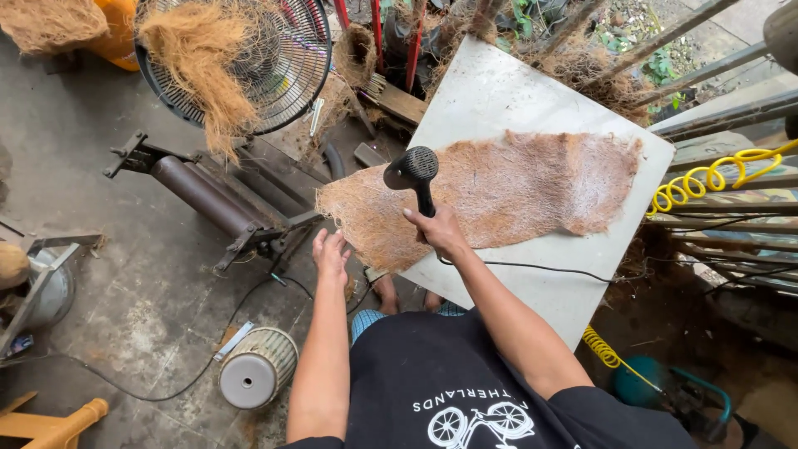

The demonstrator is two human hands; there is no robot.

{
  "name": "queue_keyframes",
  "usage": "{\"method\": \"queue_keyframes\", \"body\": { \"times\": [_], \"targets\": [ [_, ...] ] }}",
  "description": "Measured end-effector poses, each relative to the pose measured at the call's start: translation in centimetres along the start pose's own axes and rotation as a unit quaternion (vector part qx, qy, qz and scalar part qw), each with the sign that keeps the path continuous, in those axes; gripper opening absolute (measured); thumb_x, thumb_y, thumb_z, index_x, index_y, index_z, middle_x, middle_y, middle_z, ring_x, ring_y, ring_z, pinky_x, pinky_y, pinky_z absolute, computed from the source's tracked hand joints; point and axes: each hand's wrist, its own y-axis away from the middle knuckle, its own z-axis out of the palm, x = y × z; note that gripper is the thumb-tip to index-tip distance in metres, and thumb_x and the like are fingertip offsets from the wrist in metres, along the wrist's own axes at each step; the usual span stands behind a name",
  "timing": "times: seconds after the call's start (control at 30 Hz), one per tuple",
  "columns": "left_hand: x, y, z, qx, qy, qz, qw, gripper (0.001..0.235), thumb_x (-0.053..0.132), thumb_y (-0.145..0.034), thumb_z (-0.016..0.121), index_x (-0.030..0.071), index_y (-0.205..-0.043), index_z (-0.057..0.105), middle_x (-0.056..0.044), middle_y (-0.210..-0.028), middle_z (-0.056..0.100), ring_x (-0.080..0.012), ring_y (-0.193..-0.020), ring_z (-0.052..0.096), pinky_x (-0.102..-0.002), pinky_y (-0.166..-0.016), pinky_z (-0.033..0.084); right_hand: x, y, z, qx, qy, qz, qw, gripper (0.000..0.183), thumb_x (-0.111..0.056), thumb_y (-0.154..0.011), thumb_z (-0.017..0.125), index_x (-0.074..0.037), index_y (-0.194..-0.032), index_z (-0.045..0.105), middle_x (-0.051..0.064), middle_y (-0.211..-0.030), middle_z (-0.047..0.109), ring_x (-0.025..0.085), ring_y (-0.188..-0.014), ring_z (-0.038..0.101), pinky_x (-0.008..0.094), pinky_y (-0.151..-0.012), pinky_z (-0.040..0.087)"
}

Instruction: The person uses a spray gun to wet a piece of coco fiber mat laid on a white table, then uses a hairdryer to dry the mat. The person adjusts the mat's position and flips it over during the process.

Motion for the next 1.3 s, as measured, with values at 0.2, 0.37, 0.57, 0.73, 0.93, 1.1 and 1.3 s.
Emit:
{"method": "queue_keyframes", "body": {
  "times": [0.2,0.37,0.57,0.73,0.93,1.1,1.3],
  "targets": [
    [0.6,-4.3,0.3,0.13,-0.083,0.046,0.987,0.043,0.03,-0.073,0.084,0.015,-0.108,0.064,-0.006,-0.083,0.063,-0.0189,-0.068,0.065,-0.031,-0.056,0.051,0.8,-0.4,1.2,-0.003,-0.004,0.009,1.0,0.038,-0.034,-0.076,0.082,-0.008,-0.065,0.058,0.014,-0.046,0.058,0.017,-0.04,0.058,0.025,-0.042,0.046],
    [1.8,-5.0,0.8,0.133,-0.108,0.068,0.983,0.06,0.028,-0.07,0.088,0.01,-0.122,0.063,-0.02,-0.116,0.061,-0.0295,-0.094,0.068,-0.041,-0.066,0.061,0.7,0.0,2.3,-0.005,0.025,0.02,0.999,0.038,-0.032,-0.075,0.083,-0.007,-0.06,0.058,0.014,-0.046,0.058,0.017,-0.039,0.058,0.026,-0.041,0.045],
    [3.3,-5.0,1.1,-0.011,-0.003,-0.013,1.0,0.076,0.02,-0.085,0.077,0.008,-0.149,0.037,-0.023,-0.138,0.048,-0.0358,-0.128,0.051,-0.052,-0.095,0.045,0.7,-0.3,4.0,0.05,-0.004,0.04,0.998,0.041,-0.039,-0.079,0.081,-0.009,-0.06,0.06,0.013,-0.046,0.06,0.016,-0.039,0.059,0.024,-0.04,0.045],
    [4.8,-3.9,1.6,-0.027,-0.031,-0.017,0.999,0.055,0.018,-0.088,0.071,0.009,-0.137,0.047,-0.005,-0.094,0.064,-0.0155,-0.083,0.067,-0.028,-0.068,0.053,0.1,0.1,5.5,0.032,-0.017,0.016,0.999,0.038,-0.034,-0.078,0.083,-0.008,-0.064,0.059,0.014,-0.045,0.058,0.018,-0.038,0.059,0.024,-0.04,0.046],
    [3.5,-6.0,0.8,-0.038,-0.034,0.001,0.999,0.046,0.01,-0.086,0.072,0.005,-0.128,0.054,-0.007,-0.091,0.067,-0.0154,-0.073,0.07,-0.027,-0.065,0.06,0.2,1.6,7.2,-0.036,-0.009,0.01,0.999,0.033,-0.025,-0.074,0.084,-0.005,-0.068,0.058,0.016,-0.047,0.059,0.019,-0.04,0.059,0.025,-0.041,0.047],
    [2.4,-8.0,-0.3,-0.045,-0.031,0.01,0.998,0.033,0.009,-0.085,0.072,0.01,-0.117,0.061,-0.006,-0.087,0.07,-0.0181,-0.07,0.072,-0.03,-0.064,0.061,0.3,2.1,8.2,-0.059,0.012,0.011,0.998,0.034,-0.026,-0.073,0.086,-0.006,-0.066,0.06,0.015,-0.045,0.059,0.018,-0.038,0.06,0.024,-0.04,0.047],
    [2.3,-7.9,-0.3,-0.053,-0.026,0.018,0.998,0.028,0.007,-0.085,0.07,0.01,-0.111,0.062,-0.005,-0.083,0.071,-0.0151,-0.066,0.072,-0.028,-0.062,0.062,2.2,2.2,7.6,-0.05,0.014,0.029,0.998,0.034,-0.027,-0.073,0.087,-0.006,-0.069,0.06,0.016,-0.047,0.06,0.018,-0.04,0.061,0.024,-0.041,0.048]
  ]
}}
